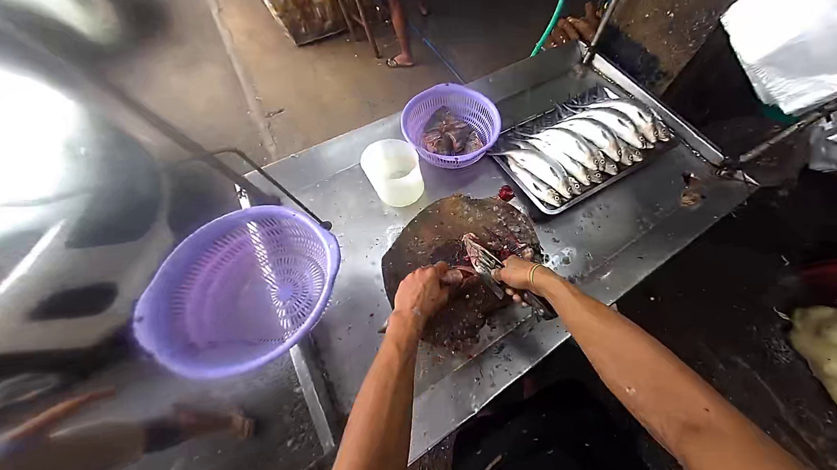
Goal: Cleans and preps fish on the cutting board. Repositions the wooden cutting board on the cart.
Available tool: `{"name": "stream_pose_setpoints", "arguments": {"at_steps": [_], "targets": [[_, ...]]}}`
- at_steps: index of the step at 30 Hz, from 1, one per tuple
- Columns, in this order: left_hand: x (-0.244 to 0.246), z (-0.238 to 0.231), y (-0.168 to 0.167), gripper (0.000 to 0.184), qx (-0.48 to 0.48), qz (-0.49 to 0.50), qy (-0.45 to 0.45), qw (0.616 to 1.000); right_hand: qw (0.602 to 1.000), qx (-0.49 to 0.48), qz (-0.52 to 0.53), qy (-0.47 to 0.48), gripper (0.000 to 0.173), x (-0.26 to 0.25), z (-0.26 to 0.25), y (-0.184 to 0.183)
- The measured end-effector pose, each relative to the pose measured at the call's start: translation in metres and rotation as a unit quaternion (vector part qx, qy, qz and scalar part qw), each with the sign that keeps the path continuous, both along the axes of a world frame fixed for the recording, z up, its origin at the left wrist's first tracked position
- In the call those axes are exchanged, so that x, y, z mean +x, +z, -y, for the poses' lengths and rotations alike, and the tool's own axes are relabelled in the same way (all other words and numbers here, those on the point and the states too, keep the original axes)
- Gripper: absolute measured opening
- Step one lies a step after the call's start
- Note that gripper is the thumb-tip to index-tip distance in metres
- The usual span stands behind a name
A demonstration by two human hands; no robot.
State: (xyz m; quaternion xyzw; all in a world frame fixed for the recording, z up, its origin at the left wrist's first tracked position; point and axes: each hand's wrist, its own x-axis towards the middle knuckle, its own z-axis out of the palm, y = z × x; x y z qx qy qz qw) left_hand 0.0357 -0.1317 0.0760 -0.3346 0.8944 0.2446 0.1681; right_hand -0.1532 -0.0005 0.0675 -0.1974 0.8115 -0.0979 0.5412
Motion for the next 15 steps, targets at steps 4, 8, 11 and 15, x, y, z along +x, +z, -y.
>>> {"name": "stream_pose_setpoints", "arguments": {"at_steps": [4,8,11,15], "targets": [[-0.025,0.029,-0.004,0.032,0.003,0.063,-0.069,0.996,1.000,0.003,-0.005,0.015,0.048,-0.012,-0.033,-0.010],[-0.033,0.034,-0.042,0.035,-0.020,0.020,-0.057,0.998,0.996,0.010,0.011,0.089,0.052,-0.011,-0.049,-0.012],[-0.016,-0.003,-0.086,0.043,-0.089,-0.102,0.045,0.990,0.992,-0.001,0.009,0.129,0.054,-0.010,-0.059,-0.009],[-0.004,-0.040,-0.103,0.055,-0.152,-0.136,0.179,0.962,0.983,-0.039,0.017,0.178,0.054,-0.001,-0.073,-0.007]]}}
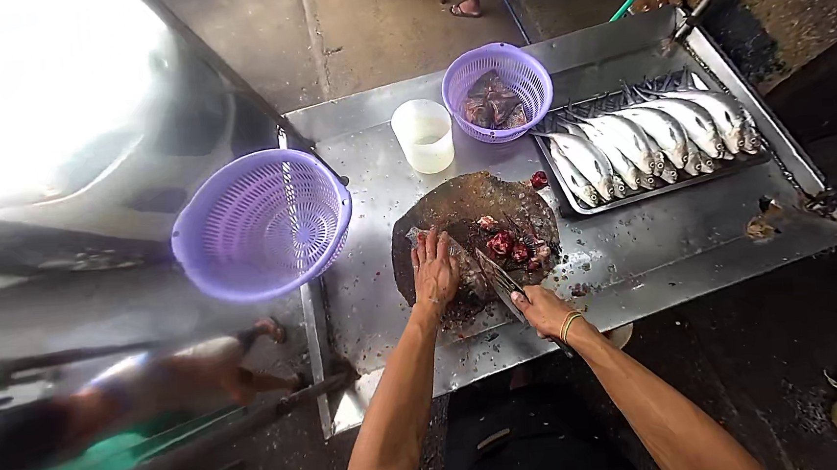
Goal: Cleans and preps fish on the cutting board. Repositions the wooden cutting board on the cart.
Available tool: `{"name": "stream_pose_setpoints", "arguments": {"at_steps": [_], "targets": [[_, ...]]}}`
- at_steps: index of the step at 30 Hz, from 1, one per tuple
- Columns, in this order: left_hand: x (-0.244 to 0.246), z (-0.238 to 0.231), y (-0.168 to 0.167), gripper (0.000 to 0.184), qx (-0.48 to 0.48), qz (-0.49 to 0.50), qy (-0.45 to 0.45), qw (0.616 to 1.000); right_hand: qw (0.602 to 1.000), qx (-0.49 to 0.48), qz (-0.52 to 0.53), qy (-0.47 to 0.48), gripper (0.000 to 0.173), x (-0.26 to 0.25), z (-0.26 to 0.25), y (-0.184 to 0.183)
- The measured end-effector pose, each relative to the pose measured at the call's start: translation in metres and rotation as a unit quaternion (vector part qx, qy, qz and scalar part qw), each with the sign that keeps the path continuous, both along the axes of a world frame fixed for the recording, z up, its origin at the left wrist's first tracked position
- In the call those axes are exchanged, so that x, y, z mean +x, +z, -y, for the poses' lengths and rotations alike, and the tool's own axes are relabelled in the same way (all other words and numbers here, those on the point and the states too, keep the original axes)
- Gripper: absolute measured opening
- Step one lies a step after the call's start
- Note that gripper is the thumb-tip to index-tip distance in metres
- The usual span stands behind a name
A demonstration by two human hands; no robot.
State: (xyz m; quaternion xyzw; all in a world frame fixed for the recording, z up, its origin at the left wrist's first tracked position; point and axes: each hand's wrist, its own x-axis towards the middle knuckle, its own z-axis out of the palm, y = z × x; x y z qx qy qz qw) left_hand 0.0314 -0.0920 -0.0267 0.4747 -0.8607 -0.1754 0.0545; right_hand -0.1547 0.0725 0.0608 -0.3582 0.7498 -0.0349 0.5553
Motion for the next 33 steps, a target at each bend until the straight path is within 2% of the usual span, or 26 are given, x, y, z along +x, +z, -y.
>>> {"name": "stream_pose_setpoints", "arguments": {"at_steps": [6,9,14,21,25,28,33], "targets": [[-0.005,-0.006,-0.002,0.058,-0.002,0.000,0.034,0.999,0.997,-0.050,-0.017,0.053,0.052,0.010,-0.031,-0.016],[-0.006,-0.005,-0.004,0.060,-0.004,-0.008,0.045,0.999,0.994,-0.056,-0.038,0.088,0.051,0.012,-0.036,-0.013],[-0.009,-0.006,-0.008,0.062,-0.002,-0.032,0.067,0.997,0.996,-0.046,-0.013,0.069,0.053,0.015,-0.016,-0.008],[-0.008,-0.002,-0.008,0.064,0.026,-0.059,0.083,0.994,0.998,0.057,0.026,0.031,0.050,0.009,0.023,0.018],[-0.011,0.009,-0.005,0.064,0.036,-0.057,0.094,0.993,1.000,0.014,-0.003,0.018,0.051,0.027,0.073,0.007],[-0.008,0.014,-0.003,0.066,0.026,-0.046,0.109,0.993,1.000,-0.013,-0.007,0.020,0.052,0.032,0.076,-0.003],[-0.012,0.009,0.000,0.067,0.039,-0.031,0.120,0.992,0.999,0.001,-0.029,0.045,0.053,0.027,0.054,0.014]]}}
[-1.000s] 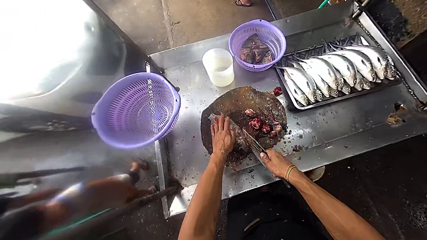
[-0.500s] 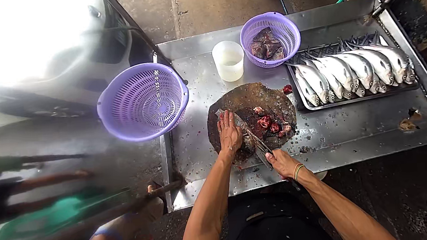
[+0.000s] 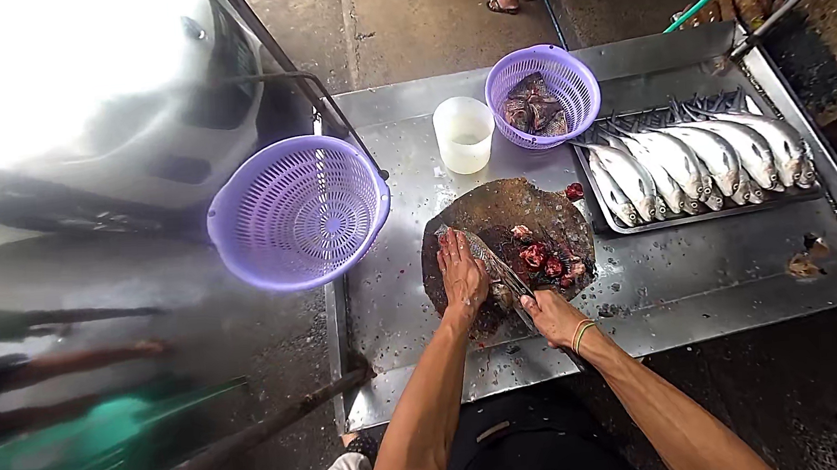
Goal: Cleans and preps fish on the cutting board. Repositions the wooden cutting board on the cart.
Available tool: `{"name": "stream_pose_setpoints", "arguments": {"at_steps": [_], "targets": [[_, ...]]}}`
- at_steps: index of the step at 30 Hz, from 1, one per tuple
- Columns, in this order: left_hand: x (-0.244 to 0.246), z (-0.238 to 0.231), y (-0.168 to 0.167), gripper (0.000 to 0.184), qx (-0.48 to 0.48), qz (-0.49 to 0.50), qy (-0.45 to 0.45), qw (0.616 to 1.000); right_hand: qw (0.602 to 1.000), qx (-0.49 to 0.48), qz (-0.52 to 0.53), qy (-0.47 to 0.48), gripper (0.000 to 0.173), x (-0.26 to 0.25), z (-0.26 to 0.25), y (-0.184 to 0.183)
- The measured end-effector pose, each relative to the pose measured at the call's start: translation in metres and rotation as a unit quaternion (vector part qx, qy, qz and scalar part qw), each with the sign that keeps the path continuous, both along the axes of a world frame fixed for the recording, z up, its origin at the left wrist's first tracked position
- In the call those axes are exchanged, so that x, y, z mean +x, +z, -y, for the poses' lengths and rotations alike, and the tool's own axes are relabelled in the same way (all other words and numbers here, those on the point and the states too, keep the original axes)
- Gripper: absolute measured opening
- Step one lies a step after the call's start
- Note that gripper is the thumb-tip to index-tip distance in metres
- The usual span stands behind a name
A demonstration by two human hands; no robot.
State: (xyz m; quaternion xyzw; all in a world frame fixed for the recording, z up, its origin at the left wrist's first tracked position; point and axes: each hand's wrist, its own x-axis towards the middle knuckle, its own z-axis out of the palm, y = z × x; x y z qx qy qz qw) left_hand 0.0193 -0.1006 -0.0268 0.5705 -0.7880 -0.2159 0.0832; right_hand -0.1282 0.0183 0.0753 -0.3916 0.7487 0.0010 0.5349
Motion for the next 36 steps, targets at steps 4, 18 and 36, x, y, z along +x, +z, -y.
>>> {"name": "stream_pose_setpoints", "arguments": {"at_steps": [4,18,36], "targets": [[-0.001,0.008,-0.003,0.065,-0.011,-0.031,0.024,0.999,0.999,-0.034,-0.027,0.001,0.054,0.019,0.060,-0.012],[0.021,-0.047,0.045,0.069,0.102,-0.219,0.268,0.933,0.997,0.028,0.029,0.061,0.049,0.002,0.046,-0.010],[-0.016,-0.067,0.076,0.041,0.094,-0.153,0.306,0.935,0.996,-0.069,-0.008,0.048,0.050,0.034,-0.022,-0.012]]}}
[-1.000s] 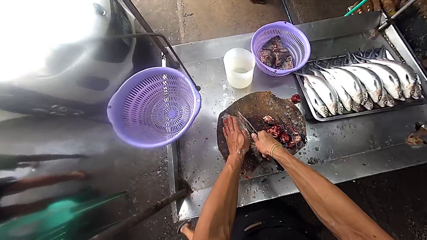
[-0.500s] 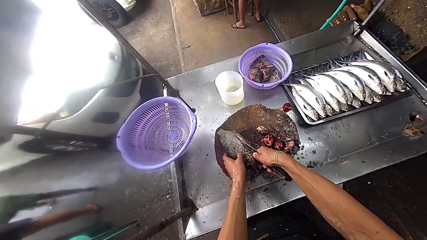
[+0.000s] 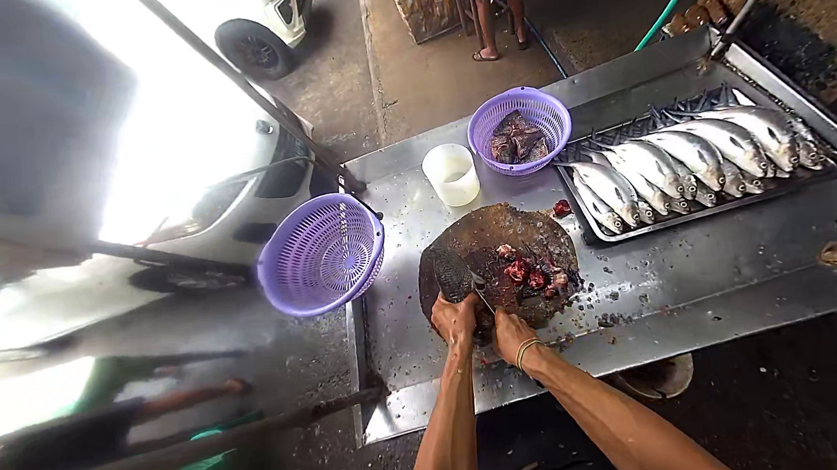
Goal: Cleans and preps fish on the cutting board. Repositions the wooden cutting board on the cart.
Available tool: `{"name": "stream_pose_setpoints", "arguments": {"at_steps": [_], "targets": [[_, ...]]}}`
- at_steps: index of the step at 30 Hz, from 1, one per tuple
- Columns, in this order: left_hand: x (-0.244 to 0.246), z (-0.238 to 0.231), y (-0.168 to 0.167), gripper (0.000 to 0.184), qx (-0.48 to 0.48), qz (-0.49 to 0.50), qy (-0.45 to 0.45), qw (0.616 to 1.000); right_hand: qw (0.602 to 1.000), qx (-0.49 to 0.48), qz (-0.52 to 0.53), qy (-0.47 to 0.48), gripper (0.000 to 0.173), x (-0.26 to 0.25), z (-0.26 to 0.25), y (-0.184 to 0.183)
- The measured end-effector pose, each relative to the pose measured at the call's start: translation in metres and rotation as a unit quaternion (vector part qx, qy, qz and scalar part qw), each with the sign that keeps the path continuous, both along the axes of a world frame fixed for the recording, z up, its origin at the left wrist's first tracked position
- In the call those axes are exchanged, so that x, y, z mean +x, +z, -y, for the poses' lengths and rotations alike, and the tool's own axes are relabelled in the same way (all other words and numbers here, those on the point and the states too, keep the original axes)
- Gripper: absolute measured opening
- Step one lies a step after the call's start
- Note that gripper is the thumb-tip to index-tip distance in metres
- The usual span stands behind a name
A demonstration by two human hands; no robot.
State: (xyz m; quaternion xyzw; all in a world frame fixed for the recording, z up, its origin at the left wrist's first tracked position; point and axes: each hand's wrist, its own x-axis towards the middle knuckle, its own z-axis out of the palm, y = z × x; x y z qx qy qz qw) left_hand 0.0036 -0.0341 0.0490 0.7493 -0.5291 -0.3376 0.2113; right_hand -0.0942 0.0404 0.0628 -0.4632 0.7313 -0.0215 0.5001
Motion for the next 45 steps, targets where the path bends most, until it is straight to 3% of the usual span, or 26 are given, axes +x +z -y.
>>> {"name": "stream_pose_setpoints", "arguments": {"at_steps": [2,5,8,10,12,15,19,22,26,30,34,37,39,42,45], "targets": [[-0.015,0.005,0.006,0.050,0.039,0.113,-0.096,0.988,0.995,0.025,0.064,-0.069,0.044,-0.005,0.002,-0.008],[-0.038,0.015,0.009,0.049,0.068,0.222,-0.228,0.946,0.972,0.082,0.163,-0.151,0.033,-0.032,0.003,-0.017],[-0.041,0.027,0.006,0.047,0.060,0.264,-0.289,0.918,0.994,0.110,0.019,-0.007,0.033,-0.071,0.012,0.011],[-0.031,0.035,0.002,0.049,0.058,0.249,-0.303,0.918,0.991,0.118,-0.055,0.037,0.037,-0.082,0.010,0.028],[-0.014,0.046,0.001,0.050,0.071,0.185,-0.268,0.943,0.991,0.115,-0.064,0.001,0.038,-0.085,0.004,0.041],[0.020,0.052,-0.005,0.046,0.112,0.088,-0.194,0.971,0.984,0.102,0.032,-0.141,0.035,-0.074,-0.013,0.035],[0.052,0.047,-0.017,0.042,0.119,0.025,-0.154,0.981,0.935,0.119,0.205,-0.265,0.042,-0.023,-0.009,0.016],[0.058,0.046,-0.005,0.047,0.118,0.065,-0.182,0.974,0.957,0.127,0.161,-0.206,0.042,-0.002,0.008,-0.009],[0.074,0.060,0.024,0.055,0.064,0.158,-0.243,0.955,0.983,0.112,0.044,-0.135,0.046,-0.031,0.012,-0.011],[0.074,0.079,0.040,0.054,-0.005,0.213,-0.294,0.932,0.969,0.087,-0.031,-0.229,0.047,-0.067,0.012,0.001],[0.062,0.062,-0.001,0.067,-0.055,0.253,-0.389,0.884,0.940,0.050,0.044,-0.336,0.043,-0.072,0.002,0.018],[0.068,0.041,-0.022,0.079,-0.054,0.185,-0.402,0.895,0.962,-0.002,0.038,-0.269,0.040,-0.053,-0.006,0.036],[0.071,0.033,-0.030,0.078,-0.065,0.140,-0.346,0.925,0.984,-0.018,-0.025,-0.173,0.044,-0.038,-0.004,0.045],[0.060,0.028,-0.037,0.075,-0.057,0.183,-0.256,0.947,0.994,0.005,-0.098,-0.054,0.046,-0.012,0.012,0.052],[0.046,0.027,-0.040,0.065,-0.044,0.221,-0.230,0.947,0.990,0.049,-0.132,0.012,0.046,0.009,0.025,0.051]]}}
